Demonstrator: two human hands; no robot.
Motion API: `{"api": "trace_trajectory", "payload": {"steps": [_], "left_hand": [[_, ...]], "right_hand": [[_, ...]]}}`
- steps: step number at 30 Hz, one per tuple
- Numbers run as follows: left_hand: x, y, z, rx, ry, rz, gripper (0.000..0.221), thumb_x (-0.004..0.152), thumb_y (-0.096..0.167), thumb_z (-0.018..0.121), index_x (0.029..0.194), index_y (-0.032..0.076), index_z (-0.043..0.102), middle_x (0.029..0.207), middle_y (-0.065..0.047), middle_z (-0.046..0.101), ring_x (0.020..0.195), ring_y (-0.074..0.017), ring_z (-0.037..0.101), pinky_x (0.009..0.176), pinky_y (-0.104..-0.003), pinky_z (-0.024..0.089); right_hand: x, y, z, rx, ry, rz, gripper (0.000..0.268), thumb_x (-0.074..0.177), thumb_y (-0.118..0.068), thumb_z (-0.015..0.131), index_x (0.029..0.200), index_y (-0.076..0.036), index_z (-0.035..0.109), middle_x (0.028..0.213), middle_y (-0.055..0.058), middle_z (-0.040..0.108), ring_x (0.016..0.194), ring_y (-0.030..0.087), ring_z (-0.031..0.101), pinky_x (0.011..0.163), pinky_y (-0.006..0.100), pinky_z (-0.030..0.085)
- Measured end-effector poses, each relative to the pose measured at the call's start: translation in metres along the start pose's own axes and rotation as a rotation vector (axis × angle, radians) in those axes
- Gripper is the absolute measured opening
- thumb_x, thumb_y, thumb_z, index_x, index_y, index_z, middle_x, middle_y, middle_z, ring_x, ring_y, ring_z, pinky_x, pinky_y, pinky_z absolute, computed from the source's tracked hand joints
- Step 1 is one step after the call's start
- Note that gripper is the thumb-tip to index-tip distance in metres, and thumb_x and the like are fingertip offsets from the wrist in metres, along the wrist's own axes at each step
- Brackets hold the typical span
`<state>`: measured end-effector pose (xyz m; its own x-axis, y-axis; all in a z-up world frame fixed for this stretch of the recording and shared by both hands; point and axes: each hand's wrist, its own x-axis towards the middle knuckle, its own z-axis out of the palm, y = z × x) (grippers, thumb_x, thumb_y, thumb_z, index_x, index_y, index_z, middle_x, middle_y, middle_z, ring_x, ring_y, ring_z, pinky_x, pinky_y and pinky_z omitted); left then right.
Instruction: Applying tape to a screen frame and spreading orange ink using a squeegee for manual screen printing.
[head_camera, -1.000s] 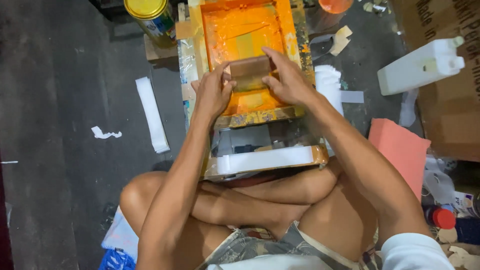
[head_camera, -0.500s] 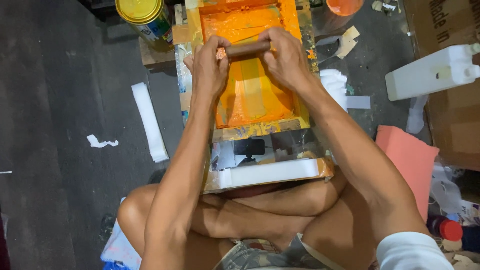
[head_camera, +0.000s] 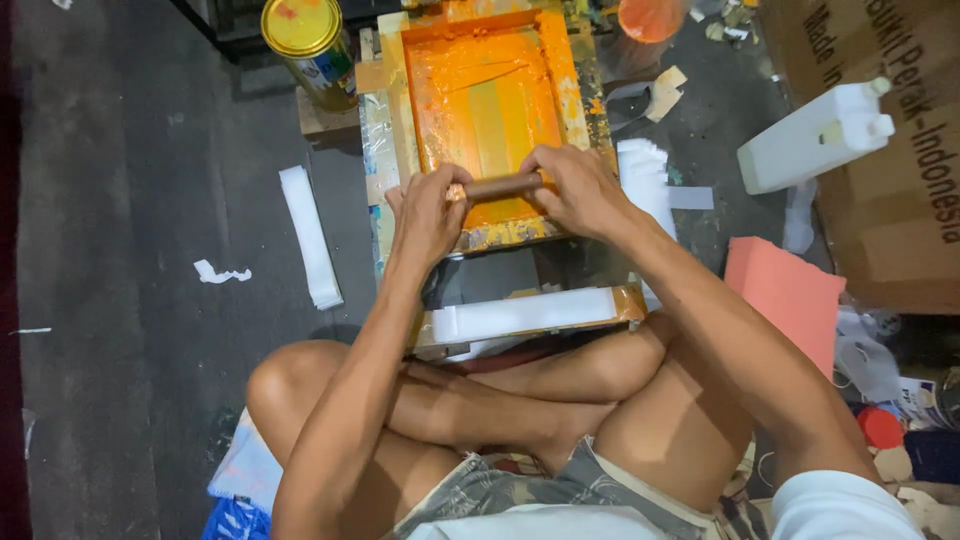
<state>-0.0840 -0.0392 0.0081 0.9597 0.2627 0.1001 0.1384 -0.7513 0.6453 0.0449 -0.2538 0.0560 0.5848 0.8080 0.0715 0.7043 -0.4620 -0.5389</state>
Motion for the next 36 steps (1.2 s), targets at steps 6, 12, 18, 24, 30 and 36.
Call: {"api": "trace_trajectory", "payload": {"steps": [6, 12, 18, 24, 30, 36], "left_hand": [[-0.019, 0.002, 0.006, -0.003, -0.024, -0.019, 0.025, 0.092, 0.024, 0.073, 0.114, 0.026, 0.062, 0.103, 0.001, 0.074, 0.104, -0.0246, 0.065, 0.094, -0.048, 0.034], [-0.025, 0.013, -0.002, -0.016, -0.033, -0.017, 0.035, 0.095, 0.025, 0.07, 0.128, 0.027, 0.058, 0.116, -0.003, 0.069, 0.118, -0.0276, 0.06, 0.099, -0.05, 0.036], [-0.033, -0.01, 0.019, 0.159, 0.164, -0.018, 0.07, 0.1, 0.053, 0.063, 0.15, 0.005, 0.047, 0.163, -0.027, 0.027, 0.15, -0.0462, 0.026, 0.117, -0.061, 0.026], [-0.035, -0.002, 0.017, 0.115, 0.227, -0.018, 0.064, 0.106, 0.041, 0.059, 0.157, 0.009, 0.039, 0.161, -0.027, 0.023, 0.149, -0.0487, 0.029, 0.113, -0.059, 0.035], [-0.035, -0.006, 0.018, 0.082, 0.207, -0.034, 0.072, 0.105, 0.047, 0.06, 0.161, 0.011, 0.033, 0.162, -0.027, 0.021, 0.15, -0.0477, 0.028, 0.113, -0.057, 0.037], [-0.059, -0.019, 0.005, -0.067, 0.037, -0.092, 0.112, 0.087, 0.055, 0.08, 0.165, 0.009, 0.014, 0.164, -0.028, 0.021, 0.154, -0.0445, 0.024, 0.121, -0.06, 0.014]], "right_hand": [[-0.02, -0.013, -0.01, -0.01, -0.076, 0.039, 0.025, 0.091, -0.011, 0.07, 0.115, -0.01, 0.066, 0.106, 0.018, 0.074, 0.109, 0.042, 0.067, 0.093, 0.054, 0.049], [-0.028, -0.041, -0.017, 0.105, -0.015, 0.012, 0.023, 0.096, -0.014, 0.069, 0.119, -0.009, 0.069, 0.1, 0.02, 0.074, 0.104, 0.043, 0.069, 0.09, 0.051, 0.053], [-0.04, -0.005, 0.017, 0.12, 0.339, 0.021, 0.02, 0.09, -0.024, 0.08, 0.108, -0.014, 0.076, 0.086, 0.014, 0.064, 0.086, 0.036, 0.068, 0.077, 0.044, 0.055], [-0.05, 0.039, 0.052, 0.297, 0.746, 0.514, 0.026, 0.088, -0.034, 0.083, 0.087, -0.011, 0.071, 0.065, 0.005, 0.061, 0.066, 0.023, 0.065, 0.065, 0.036, 0.052], [-0.041, 0.025, 0.063, 0.32, 0.793, 0.671, 0.026, 0.084, -0.036, 0.081, 0.084, -0.011, 0.072, 0.066, 0.007, 0.066, 0.069, 0.026, 0.069, 0.068, 0.039, 0.052], [-0.058, 0.04, 0.058, 0.222, 0.725, 0.597, 0.035, 0.087, -0.042, 0.081, 0.085, -0.008, 0.074, 0.08, 0.007, 0.062, 0.079, 0.03, 0.069, 0.076, 0.038, 0.053]]}}
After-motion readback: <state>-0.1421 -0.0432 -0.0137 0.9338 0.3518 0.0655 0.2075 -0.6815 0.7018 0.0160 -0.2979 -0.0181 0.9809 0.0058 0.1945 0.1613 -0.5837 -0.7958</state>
